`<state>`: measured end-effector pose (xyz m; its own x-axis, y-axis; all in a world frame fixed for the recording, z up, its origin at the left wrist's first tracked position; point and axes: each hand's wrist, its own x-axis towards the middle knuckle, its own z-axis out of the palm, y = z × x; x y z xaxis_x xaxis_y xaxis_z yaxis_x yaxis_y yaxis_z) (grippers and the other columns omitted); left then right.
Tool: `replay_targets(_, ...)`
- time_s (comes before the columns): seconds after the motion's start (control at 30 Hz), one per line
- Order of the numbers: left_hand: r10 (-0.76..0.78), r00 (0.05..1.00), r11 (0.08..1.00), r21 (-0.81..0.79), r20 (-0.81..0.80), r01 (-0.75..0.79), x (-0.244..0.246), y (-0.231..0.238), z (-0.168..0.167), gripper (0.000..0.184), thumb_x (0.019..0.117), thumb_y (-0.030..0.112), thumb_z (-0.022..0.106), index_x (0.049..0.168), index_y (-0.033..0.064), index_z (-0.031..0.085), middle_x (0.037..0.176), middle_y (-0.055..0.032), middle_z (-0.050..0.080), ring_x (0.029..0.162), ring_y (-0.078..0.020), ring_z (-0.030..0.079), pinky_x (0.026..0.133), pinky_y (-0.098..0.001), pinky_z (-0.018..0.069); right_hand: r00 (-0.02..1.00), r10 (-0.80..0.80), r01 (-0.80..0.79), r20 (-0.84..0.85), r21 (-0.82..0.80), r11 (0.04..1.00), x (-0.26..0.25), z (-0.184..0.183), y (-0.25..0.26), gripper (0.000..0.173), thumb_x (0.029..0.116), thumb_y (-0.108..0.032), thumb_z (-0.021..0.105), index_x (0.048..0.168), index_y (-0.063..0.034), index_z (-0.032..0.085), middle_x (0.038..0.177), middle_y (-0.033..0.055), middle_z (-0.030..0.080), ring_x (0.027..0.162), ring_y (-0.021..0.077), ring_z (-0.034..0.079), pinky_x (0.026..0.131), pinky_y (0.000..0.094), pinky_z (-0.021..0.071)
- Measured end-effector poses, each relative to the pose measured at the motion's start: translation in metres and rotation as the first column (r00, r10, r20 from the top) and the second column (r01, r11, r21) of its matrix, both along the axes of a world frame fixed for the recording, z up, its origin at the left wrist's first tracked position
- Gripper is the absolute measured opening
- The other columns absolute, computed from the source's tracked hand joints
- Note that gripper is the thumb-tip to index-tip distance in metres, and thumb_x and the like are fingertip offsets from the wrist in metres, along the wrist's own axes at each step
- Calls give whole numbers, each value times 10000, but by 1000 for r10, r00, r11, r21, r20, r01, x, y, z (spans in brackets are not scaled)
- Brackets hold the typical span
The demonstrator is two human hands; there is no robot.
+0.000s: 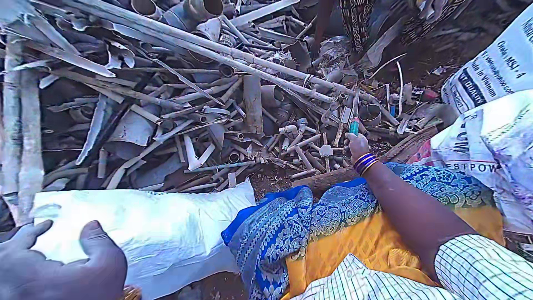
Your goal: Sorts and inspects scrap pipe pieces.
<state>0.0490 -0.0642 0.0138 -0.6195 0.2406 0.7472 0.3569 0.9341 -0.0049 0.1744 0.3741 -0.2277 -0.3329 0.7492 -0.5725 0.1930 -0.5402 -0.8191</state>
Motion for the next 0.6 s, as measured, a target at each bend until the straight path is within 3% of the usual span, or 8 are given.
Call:
replay_targets(0.07,-280,943,953,-65,178,296,-26,48,-33,531,1010,384,571,1260,-81,632,1270,-359,613,1247,-522,562,1076,-594,413,1000,18,-18,6,7,1000,-3,-1,2,333,1071,-258,531,1316,-32,542,856,61,533,637,135,504,591,304,466)
replay_targets(0.1,-342,891,922,-78,299,380,-35,82,-50,566,997,413,555,1271,-77,627,1282,-369,602,1255,-557,544,1070,-656,387,999,32,-32,4,18,999,-3,-1,2,322,1073,-252,525,1304,-29,538,848,57,521,633,134,489,586,304,453)
replay_targets(0.17,-293,748,880,-137,596,454,-58,144,-85,554,982,398,607,1328,-34,621,1357,-339,576,1305,-554,511,1090,-707,347,997,73,-74,10,45,996,-5,-2,4,310,1085,-253,509,1299,-29,528,846,55,517,626,128,480,583,298,447)
replay_targets(0.23,-33,532,854,-252,846,455,-87,205,-118,536,1013,370,647,1413,20,579,1458,-280,521,1374,-481,470,1143,-657,315,993,112,-114,27,49,992,-10,-2,11,345,1092,-266,505,1346,-31,506,878,74,532,659,143,496,622,317,458)
replay_targets(0.33,272,316,719,-410,909,561,-132,274,-188,561,1035,410,597,1453,40,543,1488,-248,515,1404,-417,474,1157,-621,344,996,86,-86,12,7,996,-18,2,18,332,1088,-251,519,1350,-46,501,824,50,519,600,124,488,574,290,462)
replay_targets(0.43,316,185,667,-356,931,655,-158,319,-259,536,1044,342,597,1455,5,525,1479,-266,516,1403,-412,479,1163,-601,346,999,33,-33,-28,-34,999,-29,6,27,284,1090,-185,517,1327,-29,499,707,21,488,512,96,473,497,245,451)
replay_targets(0.5,347,158,636,-356,925,684,-169,339,-301,584,1028,286,622,1504,-10,460,1527,-262,474,1444,-397,441,1193,-567,324,999,37,-38,-32,-25,999,-32,5,31,279,1090,-167,513,1323,-16,493,700,21,475,504,101,471,494,255,461)
replay_targets(0.6,381,208,629,-417,901,656,-179,359,-350,667,988,175,634,1555,-32,350,1535,-280,452,1430,-403,459,1175,-555,368,999,29,-29,-44,-13,999,-37,5,31,224,1082,-122,503,1265,7,507,698,17,478,504,91,466,496,236,448)
